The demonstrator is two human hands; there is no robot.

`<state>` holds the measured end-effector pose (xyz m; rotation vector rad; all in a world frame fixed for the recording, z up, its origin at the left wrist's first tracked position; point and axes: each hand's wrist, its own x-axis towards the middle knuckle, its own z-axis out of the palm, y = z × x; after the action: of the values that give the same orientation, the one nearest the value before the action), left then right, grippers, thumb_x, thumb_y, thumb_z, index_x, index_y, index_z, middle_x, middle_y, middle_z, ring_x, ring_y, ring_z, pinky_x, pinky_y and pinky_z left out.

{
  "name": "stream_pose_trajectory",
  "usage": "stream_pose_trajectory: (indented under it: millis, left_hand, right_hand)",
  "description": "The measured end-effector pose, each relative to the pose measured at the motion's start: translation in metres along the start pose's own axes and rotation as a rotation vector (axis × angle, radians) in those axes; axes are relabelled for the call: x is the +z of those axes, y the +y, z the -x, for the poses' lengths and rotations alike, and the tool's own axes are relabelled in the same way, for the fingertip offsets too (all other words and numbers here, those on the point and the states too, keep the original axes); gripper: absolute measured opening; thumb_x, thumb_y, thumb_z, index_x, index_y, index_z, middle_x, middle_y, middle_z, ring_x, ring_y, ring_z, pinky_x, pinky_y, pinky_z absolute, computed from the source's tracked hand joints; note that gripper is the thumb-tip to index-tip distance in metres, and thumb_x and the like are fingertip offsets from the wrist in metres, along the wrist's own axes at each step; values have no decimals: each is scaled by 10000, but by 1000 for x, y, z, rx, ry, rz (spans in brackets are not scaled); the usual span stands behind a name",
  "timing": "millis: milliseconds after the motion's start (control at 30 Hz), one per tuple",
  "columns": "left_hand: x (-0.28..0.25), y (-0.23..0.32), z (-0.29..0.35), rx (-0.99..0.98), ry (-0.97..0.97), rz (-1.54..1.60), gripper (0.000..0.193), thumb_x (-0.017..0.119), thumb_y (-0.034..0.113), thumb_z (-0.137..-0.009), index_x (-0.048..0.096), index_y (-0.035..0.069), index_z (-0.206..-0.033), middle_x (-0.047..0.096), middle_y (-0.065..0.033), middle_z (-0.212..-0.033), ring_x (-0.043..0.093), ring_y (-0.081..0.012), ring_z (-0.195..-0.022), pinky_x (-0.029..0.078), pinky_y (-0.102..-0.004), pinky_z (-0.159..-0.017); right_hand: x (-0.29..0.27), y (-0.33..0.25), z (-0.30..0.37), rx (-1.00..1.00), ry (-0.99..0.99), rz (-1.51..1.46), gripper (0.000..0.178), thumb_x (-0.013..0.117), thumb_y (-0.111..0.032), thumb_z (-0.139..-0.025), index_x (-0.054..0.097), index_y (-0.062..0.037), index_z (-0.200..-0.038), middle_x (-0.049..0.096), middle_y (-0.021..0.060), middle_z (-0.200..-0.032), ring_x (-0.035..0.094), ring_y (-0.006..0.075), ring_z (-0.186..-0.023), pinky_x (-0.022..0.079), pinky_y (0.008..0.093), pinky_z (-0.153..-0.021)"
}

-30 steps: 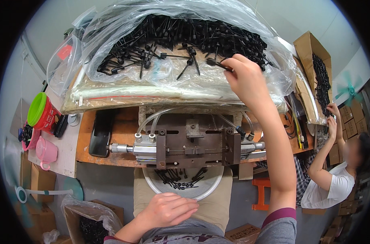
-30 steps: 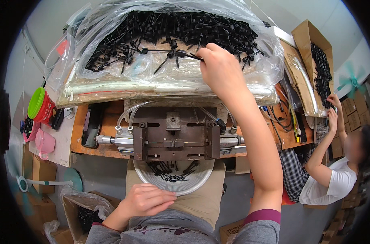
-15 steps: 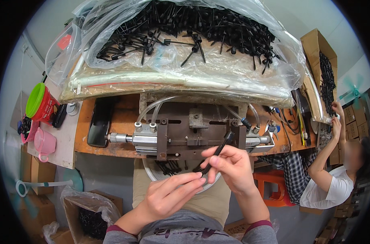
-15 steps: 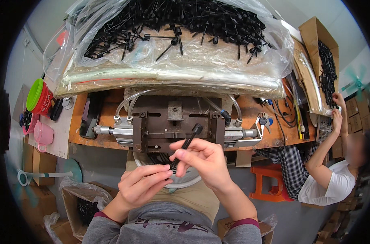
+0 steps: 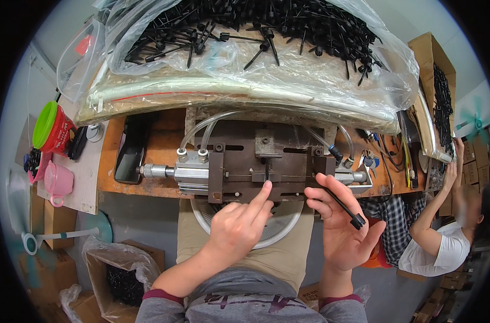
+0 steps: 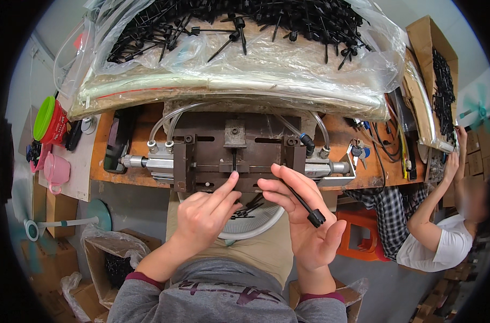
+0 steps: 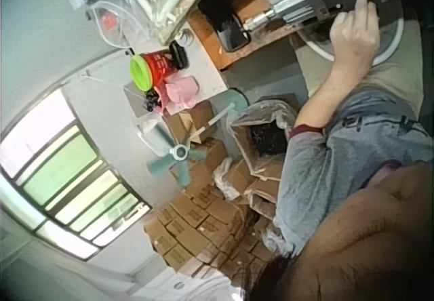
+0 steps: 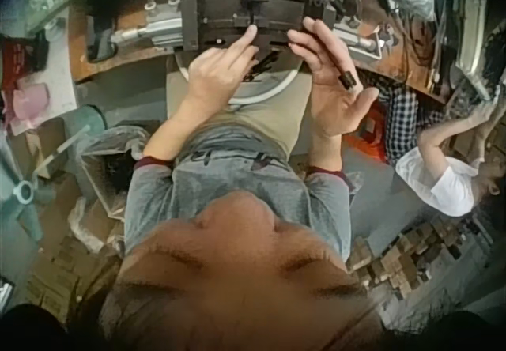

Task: The person is assembling small black mechanical parts using a desktop assembly fixture.

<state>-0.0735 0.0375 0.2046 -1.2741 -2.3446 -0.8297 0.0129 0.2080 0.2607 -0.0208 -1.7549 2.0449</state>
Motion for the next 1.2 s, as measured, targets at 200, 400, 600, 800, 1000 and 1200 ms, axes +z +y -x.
stream_pose_trajectory:
  millis: [200,400,600,800,1000,1200]
  left_hand:
    - [1,-4,-7,4,3,36,225,797,127,-687,717,52,-883,677,-95,-1214,622,-154,-583,485,-254,-553]
    - [0,-5,-7,-12,4,44,208,794,128,-702,718,53,-880,687,-95,-1196,616,-148,-565,479,-251,-535]
    - [1,-9,-4,32,2,80,217,732,130,-753,687,3,-923,652,-168,-1239,595,-130,-558,449,-253,-545]
    - [-30,-4,10,10,-212,204,259,795,172,-706,714,70,-930,694,-65,-1179,526,-161,-510,456,-265,-510]
    - [-21,-10,48,31,-483,366,262,764,245,-746,702,78,-939,701,-35,-1074,655,-200,-664,530,-323,-610]
    - [-19,-13,47,58,-479,360,387,733,268,-781,660,63,-1100,673,-73,-1145,678,-215,-732,548,-327,-646]
  right_hand:
    - [6,-2,6,-109,58,148,667,635,-398,-909,455,110,-1302,497,294,-1342,614,382,-1146,547,403,-913]
    - [-3,12,9,-303,-87,558,417,875,-52,-665,629,41,-989,584,257,-1239,683,262,-1007,592,355,-790]
    - [8,24,7,-404,-88,901,332,862,-47,-642,673,20,-906,649,181,-1173,682,252,-870,579,313,-722]
    - [11,43,3,-393,-164,1009,274,791,-57,-726,639,3,-946,638,195,-1240,678,219,-769,553,292,-667]
    - [29,57,4,-407,-224,1287,255,797,-74,-689,640,-36,-885,667,150,-1219,573,164,-542,466,261,-520]
    - [33,55,-2,-424,-251,1361,221,783,-91,-700,643,-45,-866,673,142,-1207,543,151,-494,460,250,-495]
